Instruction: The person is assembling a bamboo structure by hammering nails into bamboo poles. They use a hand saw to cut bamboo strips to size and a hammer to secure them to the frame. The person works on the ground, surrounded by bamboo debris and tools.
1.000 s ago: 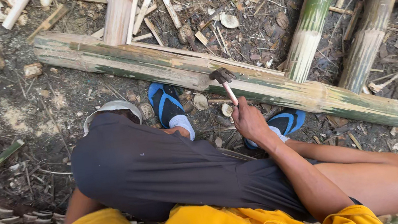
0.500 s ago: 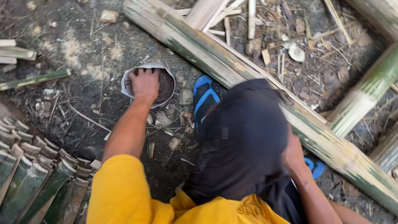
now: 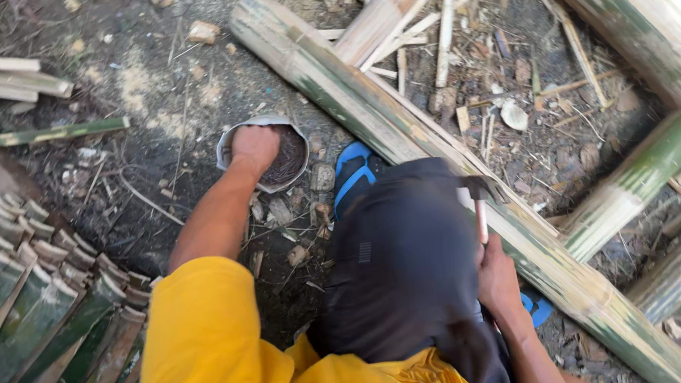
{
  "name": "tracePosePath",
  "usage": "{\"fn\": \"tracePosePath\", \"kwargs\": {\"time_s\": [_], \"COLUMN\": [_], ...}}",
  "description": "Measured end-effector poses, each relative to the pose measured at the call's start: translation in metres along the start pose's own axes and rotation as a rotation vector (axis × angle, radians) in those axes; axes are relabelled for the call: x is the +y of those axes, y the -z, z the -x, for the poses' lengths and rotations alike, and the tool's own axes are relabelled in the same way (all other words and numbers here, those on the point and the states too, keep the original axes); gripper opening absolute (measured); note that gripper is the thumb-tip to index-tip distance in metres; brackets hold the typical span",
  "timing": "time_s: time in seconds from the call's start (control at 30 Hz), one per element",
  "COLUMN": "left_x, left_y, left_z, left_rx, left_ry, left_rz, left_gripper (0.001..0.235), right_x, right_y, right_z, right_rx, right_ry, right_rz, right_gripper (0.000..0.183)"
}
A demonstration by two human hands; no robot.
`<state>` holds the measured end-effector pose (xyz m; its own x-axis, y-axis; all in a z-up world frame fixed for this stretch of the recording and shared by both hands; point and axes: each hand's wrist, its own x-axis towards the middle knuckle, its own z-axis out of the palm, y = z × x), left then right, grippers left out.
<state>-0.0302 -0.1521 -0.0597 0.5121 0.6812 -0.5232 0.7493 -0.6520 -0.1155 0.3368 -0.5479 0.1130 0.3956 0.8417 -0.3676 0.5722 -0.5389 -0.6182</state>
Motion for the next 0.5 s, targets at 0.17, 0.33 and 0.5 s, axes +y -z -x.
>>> {"fn": "tracePosePath", "kwargs": {"time_s": [0.17, 0.33, 0.5], "left_x": [0.006, 0.018, 0.116], "left_y": [0.07, 0.202, 0.251], "left_z": [0.043, 0.076, 0.03], "left_rx": [0.018, -0.009, 0.155], "left_ry": [-0.071, -0.213, -0.683], "left_rz": [0.095, 0.343, 1.13], "left_gripper": [0.02, 0.033, 0.02], "right_x": [-0.033, -0.038, -0.046], "right_y": [-0.003, -0.006, -0.005], "right_z": [-0.003, -0.003, -0.001], "right_rx": [0.06, 0.069, 0.043], "right_ry": [-0.236, -0.221, -0.279], "right_rz": [0.094, 0.064, 0.048], "right_gripper": [0.022, 0.022, 0.024]}}
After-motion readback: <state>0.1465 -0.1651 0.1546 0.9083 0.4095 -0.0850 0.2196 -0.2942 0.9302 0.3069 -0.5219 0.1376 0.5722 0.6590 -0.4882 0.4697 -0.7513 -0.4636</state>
